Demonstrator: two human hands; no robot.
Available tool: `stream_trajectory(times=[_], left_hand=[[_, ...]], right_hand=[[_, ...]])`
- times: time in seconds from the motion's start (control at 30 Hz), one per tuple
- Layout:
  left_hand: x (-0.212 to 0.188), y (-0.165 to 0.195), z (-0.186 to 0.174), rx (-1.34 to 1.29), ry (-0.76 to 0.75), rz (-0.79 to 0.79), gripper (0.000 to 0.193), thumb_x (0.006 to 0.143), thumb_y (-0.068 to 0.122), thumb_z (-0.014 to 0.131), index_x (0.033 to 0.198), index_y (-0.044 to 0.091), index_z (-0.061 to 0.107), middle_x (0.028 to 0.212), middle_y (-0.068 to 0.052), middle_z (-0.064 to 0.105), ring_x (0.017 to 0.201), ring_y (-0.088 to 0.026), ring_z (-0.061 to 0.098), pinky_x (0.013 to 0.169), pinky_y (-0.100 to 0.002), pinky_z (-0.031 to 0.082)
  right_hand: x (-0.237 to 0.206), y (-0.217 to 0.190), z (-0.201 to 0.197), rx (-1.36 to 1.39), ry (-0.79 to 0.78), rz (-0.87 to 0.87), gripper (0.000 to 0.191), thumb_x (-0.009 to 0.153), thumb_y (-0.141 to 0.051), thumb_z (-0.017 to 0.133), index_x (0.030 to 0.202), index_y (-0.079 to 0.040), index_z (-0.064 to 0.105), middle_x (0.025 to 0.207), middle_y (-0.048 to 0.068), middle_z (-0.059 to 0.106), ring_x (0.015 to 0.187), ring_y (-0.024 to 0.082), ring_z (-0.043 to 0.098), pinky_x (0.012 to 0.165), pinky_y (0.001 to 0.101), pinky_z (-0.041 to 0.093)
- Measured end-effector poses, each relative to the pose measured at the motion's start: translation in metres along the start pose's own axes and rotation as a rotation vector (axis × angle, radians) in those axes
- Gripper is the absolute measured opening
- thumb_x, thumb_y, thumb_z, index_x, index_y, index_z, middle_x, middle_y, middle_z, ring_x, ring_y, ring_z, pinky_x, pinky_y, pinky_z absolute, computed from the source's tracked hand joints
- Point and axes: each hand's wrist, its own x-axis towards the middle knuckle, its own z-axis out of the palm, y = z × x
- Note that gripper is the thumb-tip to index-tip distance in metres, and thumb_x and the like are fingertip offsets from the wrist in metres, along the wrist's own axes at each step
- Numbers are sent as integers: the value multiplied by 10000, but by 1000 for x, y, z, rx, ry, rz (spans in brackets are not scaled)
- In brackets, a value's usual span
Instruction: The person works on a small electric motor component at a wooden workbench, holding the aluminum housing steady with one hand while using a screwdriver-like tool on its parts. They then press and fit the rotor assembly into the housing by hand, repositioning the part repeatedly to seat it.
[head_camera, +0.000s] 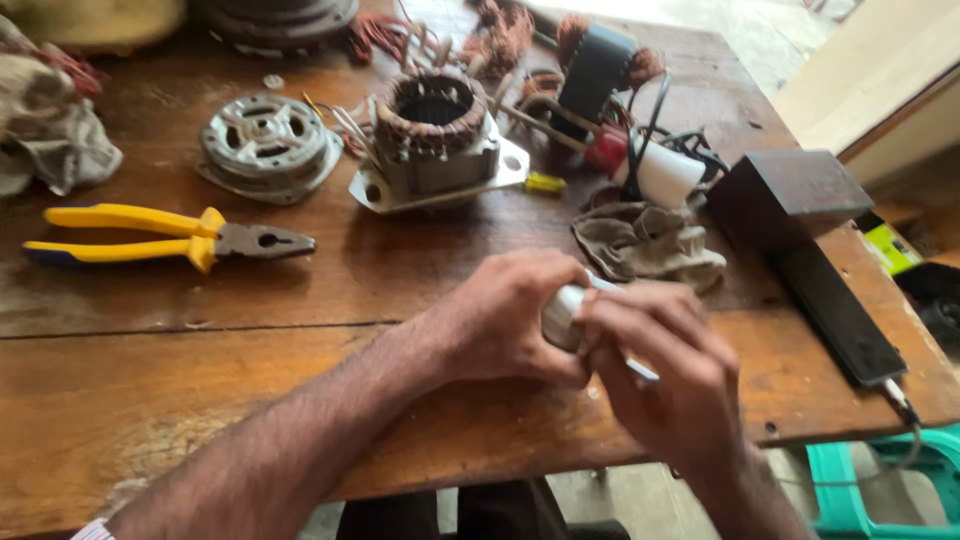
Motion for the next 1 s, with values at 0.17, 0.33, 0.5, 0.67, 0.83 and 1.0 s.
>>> stream_trajectory(times=[0.17, 0.33, 0.5, 0.67, 0.83, 1.0], left_hand=[[-1, -1, 2, 35, 9, 74, 639, 654, 387, 900, 1117, 33, 638, 1023, -127, 695, 1007, -297, 699, 896, -423, 568], [-2, 0, -1, 35, 76, 158, 642, 632, 355, 902, 1123, 34, 641, 1050, -140, 688, 1043, -335, 686, 924, -441, 559], [-3, 2, -1, 29, 48, 62, 623, 667, 396, 894, 1103, 28, 642, 1065, -146, 688, 1059, -334, 679, 944, -436, 556], [-5, 2, -1, 60, 38, 102, 699, 632, 411, 887, 1163, 23, 651, 1081, -146, 694, 1088, -336, 675, 975, -440, 543], [-5, 1, 1, 43, 46, 121, 742, 659, 487, 906, 1157, 9, 636, 1109, -159, 687, 1101, -338, 672, 967, -452, 530], [-4, -1, 5, 63, 26, 27, 664, 705, 467, 876, 1155, 34, 651, 1093, -148, 698, 1096, -320, 683, 970, -445, 549]], right_hand=[[-14, 8, 8, -22, 51, -79, 222, 793, 4, 739, 1013, -25, 720, 1042, 116, 718, 1012, 285, 701, 937, 410, 554], [-15, 10, 13, 4, 107, 40, 219, 879, 34, 726, 1097, 7, 727, 1101, 132, 732, 1046, 272, 725, 937, 386, 580], [-20, 16, 14, 35, 94, 149, 224, 878, 43, 715, 1100, 21, 733, 1137, 148, 745, 1070, 267, 738, 951, 371, 592], [-25, 21, 18, 57, 80, 5, 215, 850, 6, 738, 1065, 14, 730, 1102, 144, 730, 1046, 291, 731, 928, 401, 590], [-22, 22, 18, 62, 98, -191, 242, 794, -14, 727, 1035, -12, 706, 1086, 138, 704, 1063, 326, 717, 968, 455, 578], [-22, 20, 16, 65, 105, 6, 246, 835, 16, 738, 1079, 13, 703, 1122, 129, 710, 1095, 282, 720, 956, 394, 586]])
